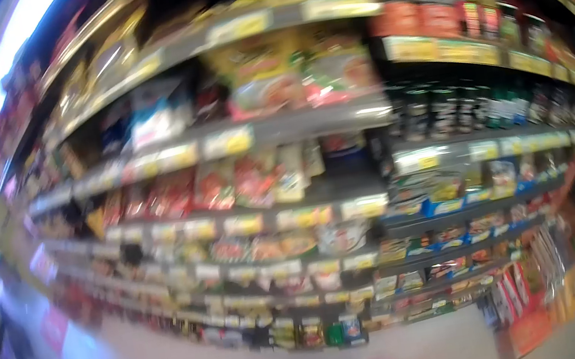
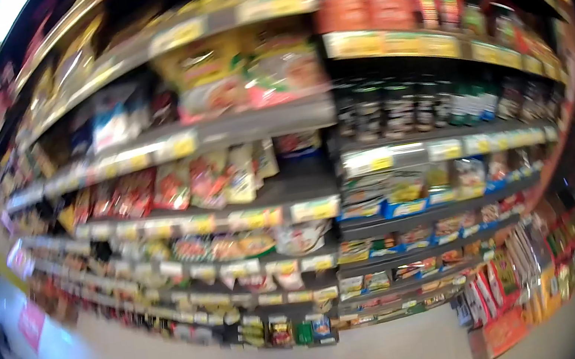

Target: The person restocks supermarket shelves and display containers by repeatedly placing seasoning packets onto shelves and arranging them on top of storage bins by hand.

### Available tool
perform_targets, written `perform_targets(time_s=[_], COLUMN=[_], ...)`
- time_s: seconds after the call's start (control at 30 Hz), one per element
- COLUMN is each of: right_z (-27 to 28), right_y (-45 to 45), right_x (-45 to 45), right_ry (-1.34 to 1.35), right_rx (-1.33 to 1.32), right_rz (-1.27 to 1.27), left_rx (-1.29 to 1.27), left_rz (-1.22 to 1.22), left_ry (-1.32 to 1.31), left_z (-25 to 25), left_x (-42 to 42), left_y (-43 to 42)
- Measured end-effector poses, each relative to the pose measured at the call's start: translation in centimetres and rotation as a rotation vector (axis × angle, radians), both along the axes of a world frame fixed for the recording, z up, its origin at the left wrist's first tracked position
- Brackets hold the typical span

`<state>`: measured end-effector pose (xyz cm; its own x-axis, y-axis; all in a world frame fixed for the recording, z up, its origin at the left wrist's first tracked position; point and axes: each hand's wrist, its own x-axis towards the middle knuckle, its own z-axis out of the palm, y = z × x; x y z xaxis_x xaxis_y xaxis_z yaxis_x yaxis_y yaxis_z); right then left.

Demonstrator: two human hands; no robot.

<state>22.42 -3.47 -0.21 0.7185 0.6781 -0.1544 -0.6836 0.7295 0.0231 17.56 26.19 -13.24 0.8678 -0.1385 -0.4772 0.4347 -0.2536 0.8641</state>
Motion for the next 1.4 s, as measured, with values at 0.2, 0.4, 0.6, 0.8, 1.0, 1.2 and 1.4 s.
perform_targets(time_s=[0.2,0.4,0.6,0.8,1.0,1.2,1.4], right_z=[-6.4,-12.8,-13.2,-20.4,-18.0,-22.7,-23.4], right_y=[0.0,-0.5,-1.7,-3.6,-5.8,-8.8,-9.3], right_x=[-4.7,-7.8,-5.7,0.8,4.2,7.0,7.8], right_ry=[-0.23,-0.614,-1.392,-1.539,-1.674,-1.875,-1.416], right_rx=[-0.885,-1.277,-1.346,-0.963,-0.94,-1.011,-0.786], right_rz=[0.131,0.433,0.697,1.211,1.004,0.801,1.412], left_rx=[-0.115,0.01,0.05,0.036,0.327,0.397,0.456], left_rz=[-0.293,-0.162,0.275,0.831,0.985,1.083,1.486], left_ry=[-0.249,0.07,-0.101,-0.288,-0.405,-0.221,-0.133], left_z=[-8.9,-5.2,-2.7,2.6,4.9,-3.1,4.3], left_x=[-5.6,-8.9,-12.5,-8.9,-2.4,-4.5,-12.0], left_y=[-0.9,-7.1,-9.3,-11.9,-15.8,-25.4,-31.8])
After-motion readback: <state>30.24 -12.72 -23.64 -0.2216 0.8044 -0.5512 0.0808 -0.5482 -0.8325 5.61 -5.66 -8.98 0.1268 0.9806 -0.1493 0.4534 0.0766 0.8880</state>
